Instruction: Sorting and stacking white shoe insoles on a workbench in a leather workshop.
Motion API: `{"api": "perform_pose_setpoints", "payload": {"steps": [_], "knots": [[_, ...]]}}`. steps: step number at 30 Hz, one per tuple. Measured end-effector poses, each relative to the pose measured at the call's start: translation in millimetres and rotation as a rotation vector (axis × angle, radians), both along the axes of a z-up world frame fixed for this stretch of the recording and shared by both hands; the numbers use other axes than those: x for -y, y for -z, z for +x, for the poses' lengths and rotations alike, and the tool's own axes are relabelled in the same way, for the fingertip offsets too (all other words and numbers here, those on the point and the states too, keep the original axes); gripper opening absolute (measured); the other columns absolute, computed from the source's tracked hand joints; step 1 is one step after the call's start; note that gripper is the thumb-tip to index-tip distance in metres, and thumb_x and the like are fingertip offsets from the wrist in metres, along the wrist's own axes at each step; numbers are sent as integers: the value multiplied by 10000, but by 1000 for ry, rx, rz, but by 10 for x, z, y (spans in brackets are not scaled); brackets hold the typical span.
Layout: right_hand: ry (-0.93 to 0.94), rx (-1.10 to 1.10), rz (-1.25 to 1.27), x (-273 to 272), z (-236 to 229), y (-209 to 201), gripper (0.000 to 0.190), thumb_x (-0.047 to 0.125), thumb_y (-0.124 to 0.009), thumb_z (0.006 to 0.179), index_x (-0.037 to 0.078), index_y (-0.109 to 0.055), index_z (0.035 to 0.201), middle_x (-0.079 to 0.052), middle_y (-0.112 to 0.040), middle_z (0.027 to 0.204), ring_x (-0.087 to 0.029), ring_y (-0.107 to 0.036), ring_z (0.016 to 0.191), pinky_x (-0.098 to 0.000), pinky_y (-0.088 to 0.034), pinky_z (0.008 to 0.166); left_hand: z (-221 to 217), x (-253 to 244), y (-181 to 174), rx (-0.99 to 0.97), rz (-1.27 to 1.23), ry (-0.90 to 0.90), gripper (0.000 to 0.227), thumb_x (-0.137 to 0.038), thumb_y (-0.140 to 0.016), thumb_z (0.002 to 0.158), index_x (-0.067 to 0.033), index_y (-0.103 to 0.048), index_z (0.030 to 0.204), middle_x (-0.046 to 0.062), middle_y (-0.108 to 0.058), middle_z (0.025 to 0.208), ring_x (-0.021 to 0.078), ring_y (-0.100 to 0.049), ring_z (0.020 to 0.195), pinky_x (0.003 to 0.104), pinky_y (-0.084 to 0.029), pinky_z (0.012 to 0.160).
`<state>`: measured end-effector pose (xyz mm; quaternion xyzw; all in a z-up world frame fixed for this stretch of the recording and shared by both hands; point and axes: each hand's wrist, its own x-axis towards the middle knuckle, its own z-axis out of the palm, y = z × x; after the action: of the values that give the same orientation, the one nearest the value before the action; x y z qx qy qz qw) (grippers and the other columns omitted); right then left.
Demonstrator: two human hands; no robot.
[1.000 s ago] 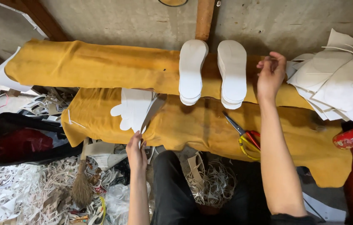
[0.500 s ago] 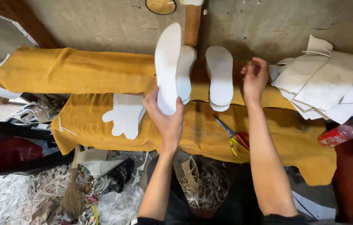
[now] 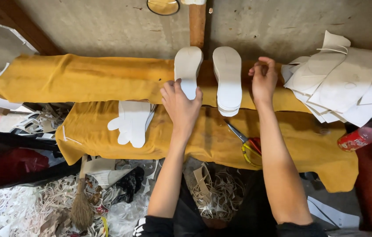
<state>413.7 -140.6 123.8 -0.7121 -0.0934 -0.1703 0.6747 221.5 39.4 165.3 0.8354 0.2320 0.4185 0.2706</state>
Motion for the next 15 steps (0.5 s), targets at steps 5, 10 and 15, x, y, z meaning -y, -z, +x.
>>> {"api": "perform_pose_setpoints", "payload": {"steps": [5,10,15], "knots": [[-24,-4,10,11,-74,-70,223,59,-485,1004,174,-593,1162,10,-656,795,-106,-679,746,-210,-468,608,88,-23,81,34,-19,20,608,-261,-810,757,71,-646,1238,119,-478,1115,322,-461,1039,434,-438,824],[-33,27,18,8,-10,-27,213,43,-508,1001,151,-604,1157,-10,-652,788,-117,-683,744,-221,-477,617,40,7,10,106,-139,141,579,-139,-791,799,137,-609,1275,217,-507,1240,368,-462,1172,453,-453,991],[-21,29,4,12,-83,-83,222,42,-511,993,148,-610,1160,-9,-655,778,-116,-685,736,-223,-484,617,-57,43,-24,90,-151,161,638,-126,-829,774,135,-586,1303,233,-513,1284,381,-457,1224,479,-463,1035]]}}
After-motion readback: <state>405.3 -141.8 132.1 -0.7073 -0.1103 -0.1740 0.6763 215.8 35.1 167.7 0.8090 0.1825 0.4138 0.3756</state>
